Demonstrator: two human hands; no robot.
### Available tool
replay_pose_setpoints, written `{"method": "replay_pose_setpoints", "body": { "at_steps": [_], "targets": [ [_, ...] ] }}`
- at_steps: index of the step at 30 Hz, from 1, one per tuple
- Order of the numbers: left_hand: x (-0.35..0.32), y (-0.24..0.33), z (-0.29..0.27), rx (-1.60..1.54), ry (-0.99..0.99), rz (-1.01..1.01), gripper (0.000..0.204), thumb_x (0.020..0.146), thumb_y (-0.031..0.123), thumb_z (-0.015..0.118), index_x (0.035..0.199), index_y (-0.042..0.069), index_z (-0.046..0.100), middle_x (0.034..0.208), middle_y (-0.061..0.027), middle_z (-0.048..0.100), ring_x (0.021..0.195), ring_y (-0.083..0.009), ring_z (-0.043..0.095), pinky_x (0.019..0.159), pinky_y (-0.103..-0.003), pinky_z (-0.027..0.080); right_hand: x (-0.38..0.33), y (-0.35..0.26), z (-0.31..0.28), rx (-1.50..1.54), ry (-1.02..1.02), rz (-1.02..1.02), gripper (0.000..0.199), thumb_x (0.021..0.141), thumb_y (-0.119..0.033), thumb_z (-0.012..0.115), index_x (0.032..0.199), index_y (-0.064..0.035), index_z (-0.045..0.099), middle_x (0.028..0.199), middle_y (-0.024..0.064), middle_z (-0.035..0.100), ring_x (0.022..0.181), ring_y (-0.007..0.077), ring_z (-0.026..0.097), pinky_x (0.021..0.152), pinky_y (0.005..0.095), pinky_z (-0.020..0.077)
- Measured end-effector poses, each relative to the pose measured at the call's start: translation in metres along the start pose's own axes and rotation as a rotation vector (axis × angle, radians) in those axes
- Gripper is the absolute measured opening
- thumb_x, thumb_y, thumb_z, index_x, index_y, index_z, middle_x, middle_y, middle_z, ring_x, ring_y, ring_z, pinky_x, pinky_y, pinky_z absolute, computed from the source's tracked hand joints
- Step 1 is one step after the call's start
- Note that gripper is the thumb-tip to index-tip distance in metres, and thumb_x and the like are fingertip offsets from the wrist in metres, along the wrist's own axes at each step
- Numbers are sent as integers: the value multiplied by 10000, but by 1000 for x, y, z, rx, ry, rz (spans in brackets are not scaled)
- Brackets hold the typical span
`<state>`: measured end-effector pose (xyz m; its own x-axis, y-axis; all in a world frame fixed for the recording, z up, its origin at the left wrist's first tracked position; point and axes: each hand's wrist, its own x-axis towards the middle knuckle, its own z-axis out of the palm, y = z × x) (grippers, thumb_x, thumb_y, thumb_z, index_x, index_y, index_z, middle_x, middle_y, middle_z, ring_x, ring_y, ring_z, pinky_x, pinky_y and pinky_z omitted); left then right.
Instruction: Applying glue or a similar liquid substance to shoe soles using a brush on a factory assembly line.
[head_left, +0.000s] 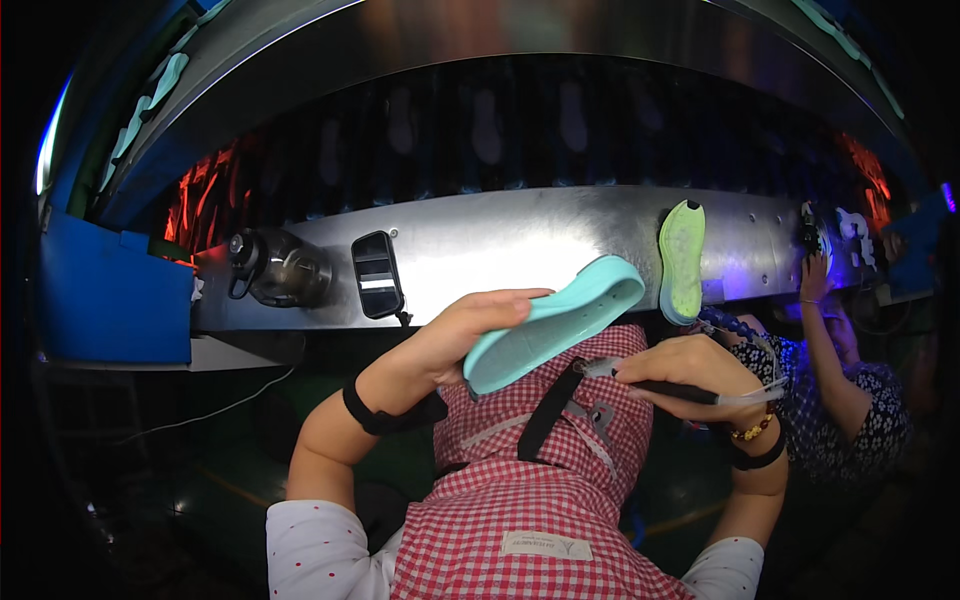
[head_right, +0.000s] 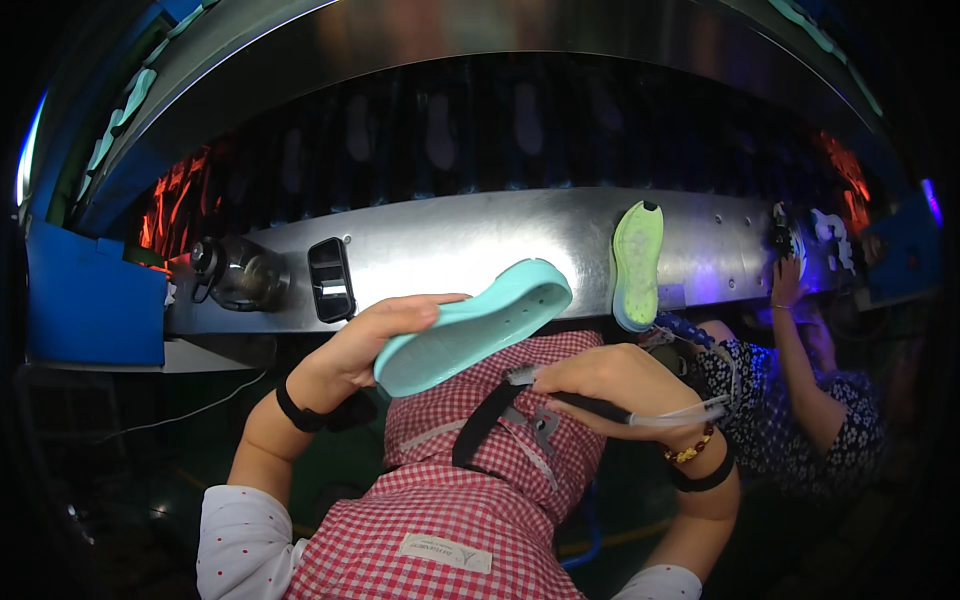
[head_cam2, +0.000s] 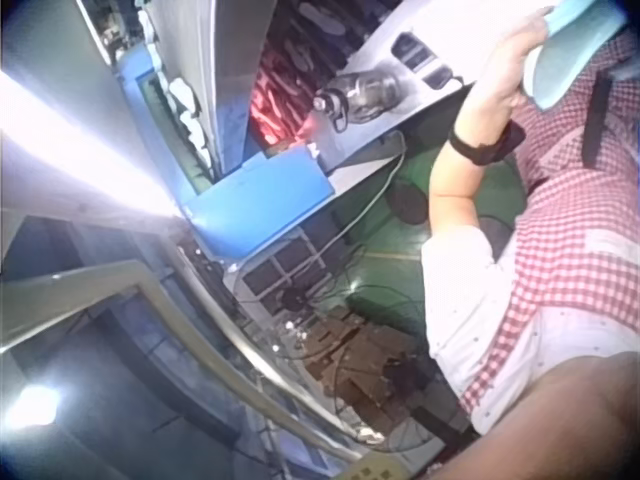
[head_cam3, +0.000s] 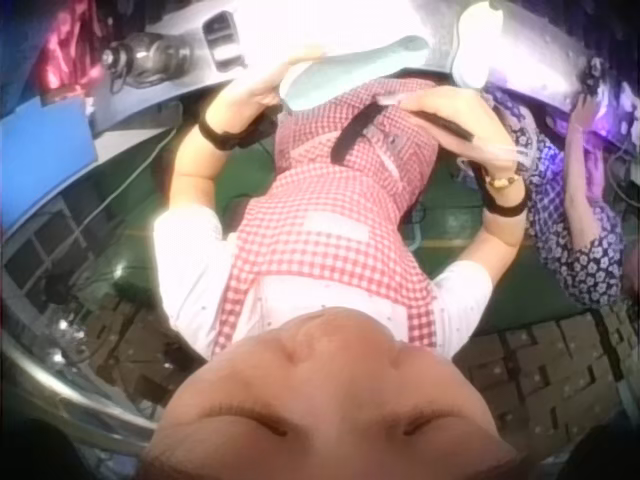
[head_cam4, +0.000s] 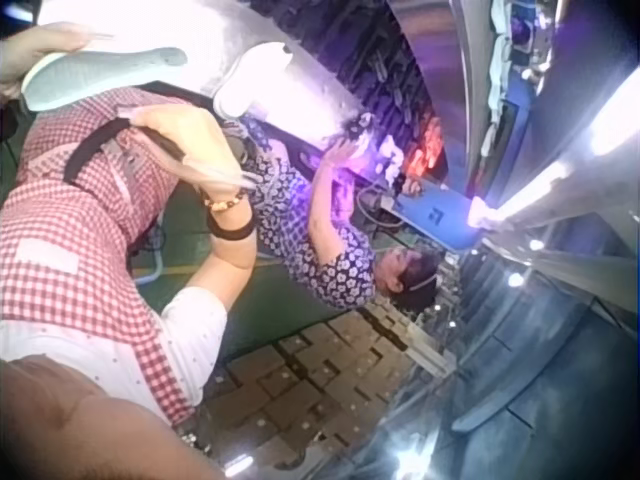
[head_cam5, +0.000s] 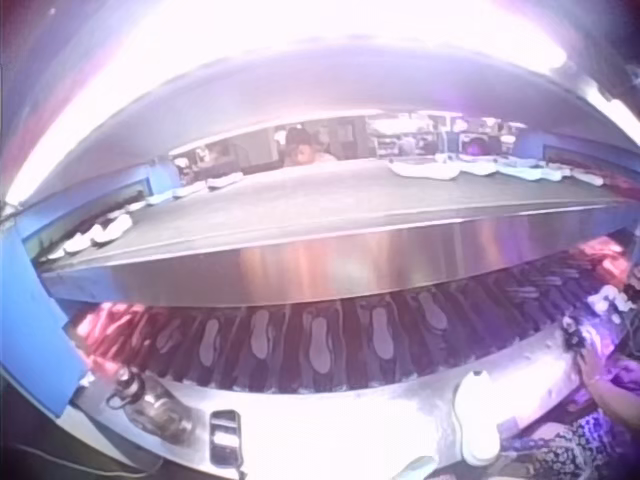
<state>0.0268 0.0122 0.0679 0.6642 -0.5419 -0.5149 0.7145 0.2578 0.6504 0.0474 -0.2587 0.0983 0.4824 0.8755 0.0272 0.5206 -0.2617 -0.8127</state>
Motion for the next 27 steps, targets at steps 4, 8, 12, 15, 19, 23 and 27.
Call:
{"method": "replay_pose_setpoints", "body": {
  "at_steps": [4,8,12,15,19,23,27],
  "targets": [
    [5,-11,4,-314,-3,82,494,861,214,465,1268,-40,353,1194,-197,471,1027,-247,538,858,-335,466,9,-9,5,532,204,94,276,725,-20,629,998,11,615,895,151,646,765,201,641,696,279,508],
    [23,-32,7,-541,10,119,513,859,229,416,1294,-20,308,1230,-194,428,1073,-296,495,852,-439,469,20,19,41,735,508,282,181,786,-31,584,953,17,632,795,85,643,681,97,595,629,206,480],
    [24,-41,0,-602,45,170,518,860,232,392,1307,-9,292,1229,-194,428,1063,-320,503,850,-465,464,23,33,54,572,699,268,167,779,-21,584,930,34,629,806,103,645,687,106,601,634,213,481],
    [28,-46,-4,-670,71,253,506,870,218,387,1313,-7,287,1232,-180,443,1079,-283,505,905,-394,438,36,28,64,487,795,253,166,772,-8,584,925,44,622,828,122,644,675,120,610,632,221,486],
    [36,-43,-2,-635,99,297,482,888,210,389,1307,-8,298,1203,-156,482,1046,-229,534,887,-348,453,42,31,65,389,897,229,173,770,27,562,935,66,601,885,156,633,618,131,607,559,216,486],
    [32,-44,14,-577,111,296,485,887,212,405,1307,-5,299,1233,-134,459,1078,-208,509,901,-339,440,56,44,62,226,1086,354,157,755,36,567,905,72,593,911,174,628,649,184,622,569,245,488],
    [29,-42,-6,-588,135,359,498,888,227,402,1317,4,284,1241,-136,449,1093,-208,494,918,-342,425,61,11,73,-40,859,35,160,720,33,591,878,48,609,884,200,623,811,306,626,716,322,496]
  ]
}}
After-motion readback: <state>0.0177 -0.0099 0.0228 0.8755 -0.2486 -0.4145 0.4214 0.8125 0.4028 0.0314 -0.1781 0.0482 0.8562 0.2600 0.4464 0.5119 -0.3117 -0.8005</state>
